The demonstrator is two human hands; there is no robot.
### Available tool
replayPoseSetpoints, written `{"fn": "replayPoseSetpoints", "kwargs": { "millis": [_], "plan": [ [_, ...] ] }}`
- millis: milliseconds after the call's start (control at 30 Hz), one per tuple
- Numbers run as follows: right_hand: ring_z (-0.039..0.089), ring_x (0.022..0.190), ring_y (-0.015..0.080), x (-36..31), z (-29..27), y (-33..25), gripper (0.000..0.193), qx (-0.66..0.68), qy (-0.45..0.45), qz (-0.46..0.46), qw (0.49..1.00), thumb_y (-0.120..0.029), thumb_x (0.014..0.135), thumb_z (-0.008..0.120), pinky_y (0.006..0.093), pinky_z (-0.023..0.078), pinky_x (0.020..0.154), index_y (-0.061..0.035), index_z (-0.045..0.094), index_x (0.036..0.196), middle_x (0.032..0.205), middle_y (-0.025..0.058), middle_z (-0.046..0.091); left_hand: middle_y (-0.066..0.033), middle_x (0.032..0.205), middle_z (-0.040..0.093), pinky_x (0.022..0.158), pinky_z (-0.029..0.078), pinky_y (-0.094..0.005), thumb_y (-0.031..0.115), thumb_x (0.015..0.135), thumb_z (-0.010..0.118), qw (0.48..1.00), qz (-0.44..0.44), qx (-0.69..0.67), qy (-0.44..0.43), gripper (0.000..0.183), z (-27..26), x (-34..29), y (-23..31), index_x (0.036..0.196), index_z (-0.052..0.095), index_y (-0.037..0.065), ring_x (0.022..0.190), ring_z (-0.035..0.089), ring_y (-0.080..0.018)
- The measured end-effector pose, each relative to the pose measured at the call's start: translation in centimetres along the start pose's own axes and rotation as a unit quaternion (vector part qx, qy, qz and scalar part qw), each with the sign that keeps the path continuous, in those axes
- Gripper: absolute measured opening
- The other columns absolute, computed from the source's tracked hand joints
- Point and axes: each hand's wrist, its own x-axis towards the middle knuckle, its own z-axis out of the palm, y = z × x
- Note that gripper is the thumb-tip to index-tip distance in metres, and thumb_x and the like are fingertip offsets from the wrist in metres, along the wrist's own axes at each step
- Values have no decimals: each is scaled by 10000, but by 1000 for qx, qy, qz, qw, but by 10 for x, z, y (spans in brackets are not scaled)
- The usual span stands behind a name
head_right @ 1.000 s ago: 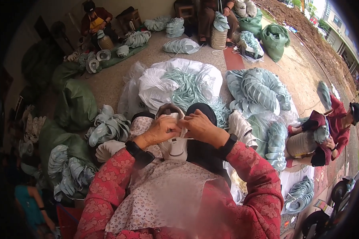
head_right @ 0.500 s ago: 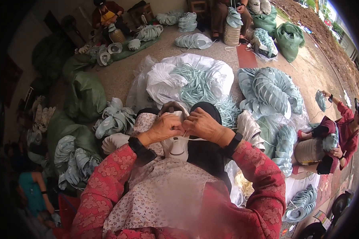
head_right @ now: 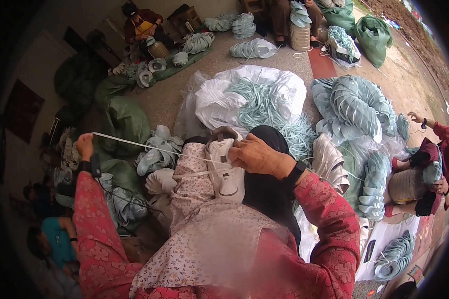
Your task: The recorder is lacing shoestrings into a white athletic shoe in a factory or warehouse setting.
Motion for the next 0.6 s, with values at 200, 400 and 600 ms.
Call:
{"fn": "replayPoseSetpoints", "kwargs": {
  "millis": [200,400,600],
  "plan": [
    [588,836,227,-13,0,-8,60,17,45,62,997,-144,841,637,362,389,793,-122,618,893,837,41,587,-5,765,605,543,479,-236,197,833,698,885,-153,-244,-365,237,87,-164,128,1013,638,54,597,552,-90],
    [524,913,232,13,-9,-38,95,-148,41,32,988,-184,804,646,363,383,818,-93,638,828,887,69,544,8,756,579,525,448,-222,312,966,569,488,-288,-371,-736,356,47,-263,257,1172,579,22,616,546,-83],
    [502,936,249,33,5,-41,166,-249,-14,-8,968,-206,706,675,374,374,893,-49,620,701,861,100,523,14,814,544,504,402,-215,306,1001,508,305,-438,-565,-629,388,65,-301,281,1282,471,41,611,492,-71]
  ]
}}
